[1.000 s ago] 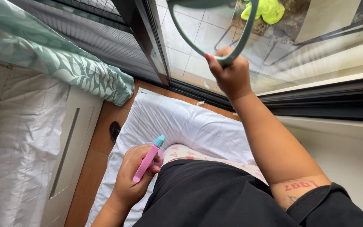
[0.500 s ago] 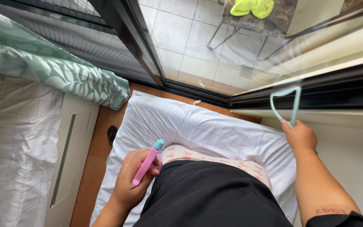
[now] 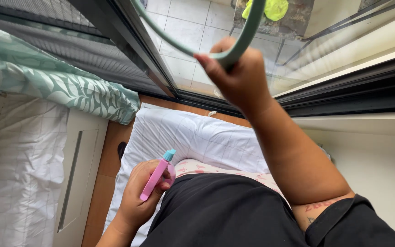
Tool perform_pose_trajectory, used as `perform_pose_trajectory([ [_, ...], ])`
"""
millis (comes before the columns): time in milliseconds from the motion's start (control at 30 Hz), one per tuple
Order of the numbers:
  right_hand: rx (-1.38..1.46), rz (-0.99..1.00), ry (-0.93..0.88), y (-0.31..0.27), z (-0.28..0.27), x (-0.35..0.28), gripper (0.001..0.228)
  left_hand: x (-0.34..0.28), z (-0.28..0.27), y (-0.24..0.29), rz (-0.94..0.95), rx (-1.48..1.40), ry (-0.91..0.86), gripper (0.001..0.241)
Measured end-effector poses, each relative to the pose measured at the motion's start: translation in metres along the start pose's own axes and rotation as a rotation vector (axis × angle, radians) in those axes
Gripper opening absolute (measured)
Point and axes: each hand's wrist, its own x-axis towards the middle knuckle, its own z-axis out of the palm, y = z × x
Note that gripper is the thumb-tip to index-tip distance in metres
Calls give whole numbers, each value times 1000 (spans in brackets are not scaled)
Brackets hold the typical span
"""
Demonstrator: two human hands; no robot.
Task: The person sprays a liquid from a pink spray bottle onto a glass window and then uses a squeegee to wipe the glass clean. The person repeats this process, spraying and wiping different sections of the window while sitting on a mattress on the floor.
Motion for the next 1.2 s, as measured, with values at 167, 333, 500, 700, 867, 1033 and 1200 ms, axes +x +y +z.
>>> perform_pose_trajectory([
  [167,-57,197,25,44,-42,-25,37,0,2,-10,-77,-33,-22,25],
  [333,-411,502,92,159,-112,-193,43,7,6,-3,-37,-2,-38,25],
  [500,-709,989,142,209,-151,-339,47,9,12,-4,-33,-16,-95,21],
  [700,-507,745,157,140,-117,-261,46,9,16,-1,-48,-31,-138,21],
  [867,56,-12,328,57,-128,-109,56,17,16,8,-11,1,-132,29],
  [1033,80,-40,345,38,-150,-86,69,15,16,6,-22,9,-112,26],
  [1200,121,241,420,133,-139,-154,66,13,19,-4,-78,-1,-128,26],
])
